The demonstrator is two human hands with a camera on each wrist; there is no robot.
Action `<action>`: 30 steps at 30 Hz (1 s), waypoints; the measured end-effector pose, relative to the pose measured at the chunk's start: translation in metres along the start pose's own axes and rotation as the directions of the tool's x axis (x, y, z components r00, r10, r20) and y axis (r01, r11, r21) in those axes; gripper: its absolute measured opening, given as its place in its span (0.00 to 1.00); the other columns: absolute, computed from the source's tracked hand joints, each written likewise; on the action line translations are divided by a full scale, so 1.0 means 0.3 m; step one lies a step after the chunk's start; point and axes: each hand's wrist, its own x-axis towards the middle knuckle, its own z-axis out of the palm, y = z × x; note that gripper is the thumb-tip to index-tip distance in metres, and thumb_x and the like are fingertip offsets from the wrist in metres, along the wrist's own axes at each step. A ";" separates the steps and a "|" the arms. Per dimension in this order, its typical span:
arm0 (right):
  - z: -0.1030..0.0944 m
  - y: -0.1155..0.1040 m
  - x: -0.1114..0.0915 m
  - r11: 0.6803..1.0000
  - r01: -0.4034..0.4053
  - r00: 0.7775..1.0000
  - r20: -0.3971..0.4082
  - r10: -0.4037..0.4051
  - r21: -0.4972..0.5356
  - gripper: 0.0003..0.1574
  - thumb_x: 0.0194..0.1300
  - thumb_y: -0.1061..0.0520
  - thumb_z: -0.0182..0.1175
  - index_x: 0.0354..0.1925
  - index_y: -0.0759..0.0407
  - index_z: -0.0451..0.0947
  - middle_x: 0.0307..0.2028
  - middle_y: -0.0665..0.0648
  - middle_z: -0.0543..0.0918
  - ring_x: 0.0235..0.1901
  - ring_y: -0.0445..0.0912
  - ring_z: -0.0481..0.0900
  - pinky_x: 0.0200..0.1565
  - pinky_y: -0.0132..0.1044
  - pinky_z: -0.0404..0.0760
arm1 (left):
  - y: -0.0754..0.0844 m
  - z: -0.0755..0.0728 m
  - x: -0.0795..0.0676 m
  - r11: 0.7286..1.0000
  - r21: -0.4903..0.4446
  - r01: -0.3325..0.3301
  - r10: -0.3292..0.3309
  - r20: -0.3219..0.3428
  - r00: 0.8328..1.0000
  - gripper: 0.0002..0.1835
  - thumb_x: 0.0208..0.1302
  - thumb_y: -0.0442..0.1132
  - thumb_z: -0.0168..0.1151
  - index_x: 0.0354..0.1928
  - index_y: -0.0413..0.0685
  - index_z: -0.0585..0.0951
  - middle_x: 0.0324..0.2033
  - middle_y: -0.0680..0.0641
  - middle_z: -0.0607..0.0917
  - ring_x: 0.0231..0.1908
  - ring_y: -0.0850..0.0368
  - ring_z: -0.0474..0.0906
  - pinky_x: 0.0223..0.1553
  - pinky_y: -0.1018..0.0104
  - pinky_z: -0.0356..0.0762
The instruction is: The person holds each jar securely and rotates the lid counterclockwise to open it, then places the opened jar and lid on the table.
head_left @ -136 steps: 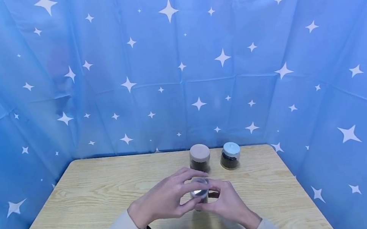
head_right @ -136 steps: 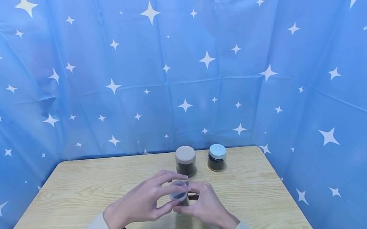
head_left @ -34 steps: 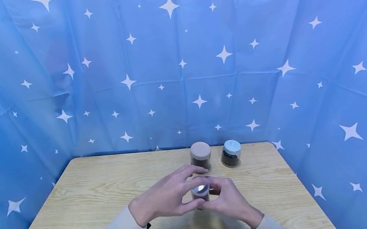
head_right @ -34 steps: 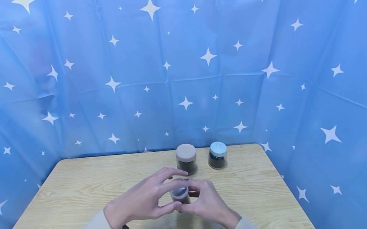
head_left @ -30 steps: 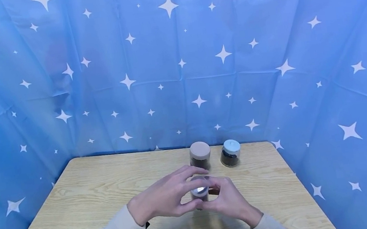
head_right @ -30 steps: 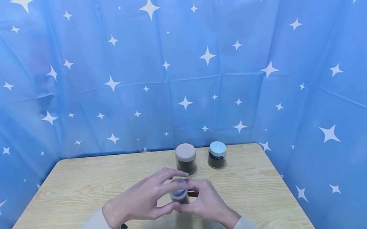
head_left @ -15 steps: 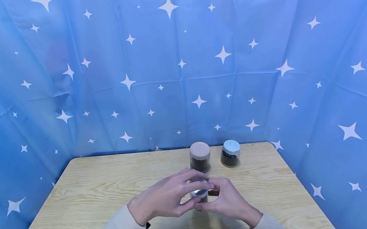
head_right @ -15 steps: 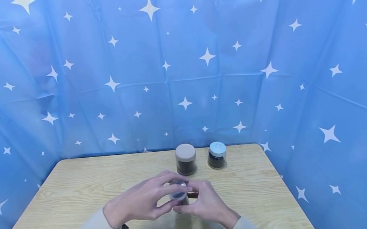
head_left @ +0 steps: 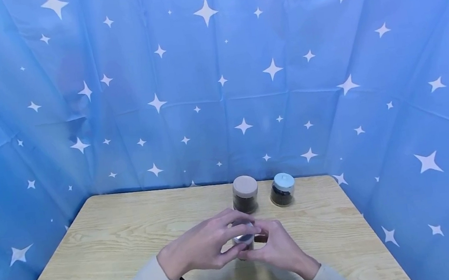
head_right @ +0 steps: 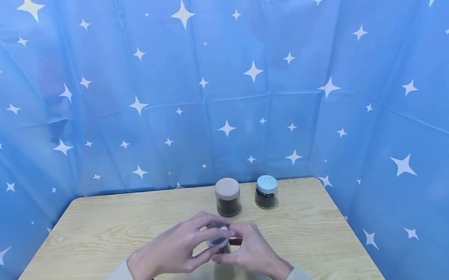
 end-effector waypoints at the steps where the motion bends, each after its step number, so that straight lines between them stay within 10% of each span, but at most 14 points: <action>1: 0.000 0.001 -0.002 1.000 -0.001 1.000 -0.002 0.001 0.001 0.27 0.63 0.47 0.90 0.58 0.37 0.92 0.56 0.46 0.96 0.54 0.38 0.94 0.57 0.37 0.94 | 0.001 0.001 -0.002 1.000 -0.002 0.006 -0.006 0.004 1.000 0.19 0.82 0.39 0.74 0.70 0.54 0.88 0.69 0.47 0.89 0.68 0.54 0.86 0.68 0.63 0.90; 11: -0.002 0.004 -0.008 1.000 0.003 1.000 -0.010 -0.003 -0.003 0.23 0.64 0.47 0.89 0.56 0.37 0.93 0.55 0.45 0.96 0.54 0.37 0.93 0.56 0.38 0.94 | 0.011 0.014 -0.003 0.997 0.001 0.076 -0.076 0.032 0.997 0.21 0.85 0.41 0.71 0.74 0.55 0.87 0.71 0.48 0.87 0.70 0.54 0.85 0.70 0.62 0.89; 30: 0.014 0.002 0.001 1.000 0.010 0.997 -0.072 -0.010 -0.008 0.31 0.64 0.50 0.89 0.64 0.41 0.92 0.55 0.48 0.98 0.54 0.38 0.95 0.55 0.36 0.95 | 0.037 0.059 0.014 0.964 0.078 0.254 -0.236 -0.186 0.954 0.19 0.73 0.50 0.84 0.61 0.55 0.92 0.53 0.51 0.89 0.52 0.59 0.85 0.52 0.69 0.90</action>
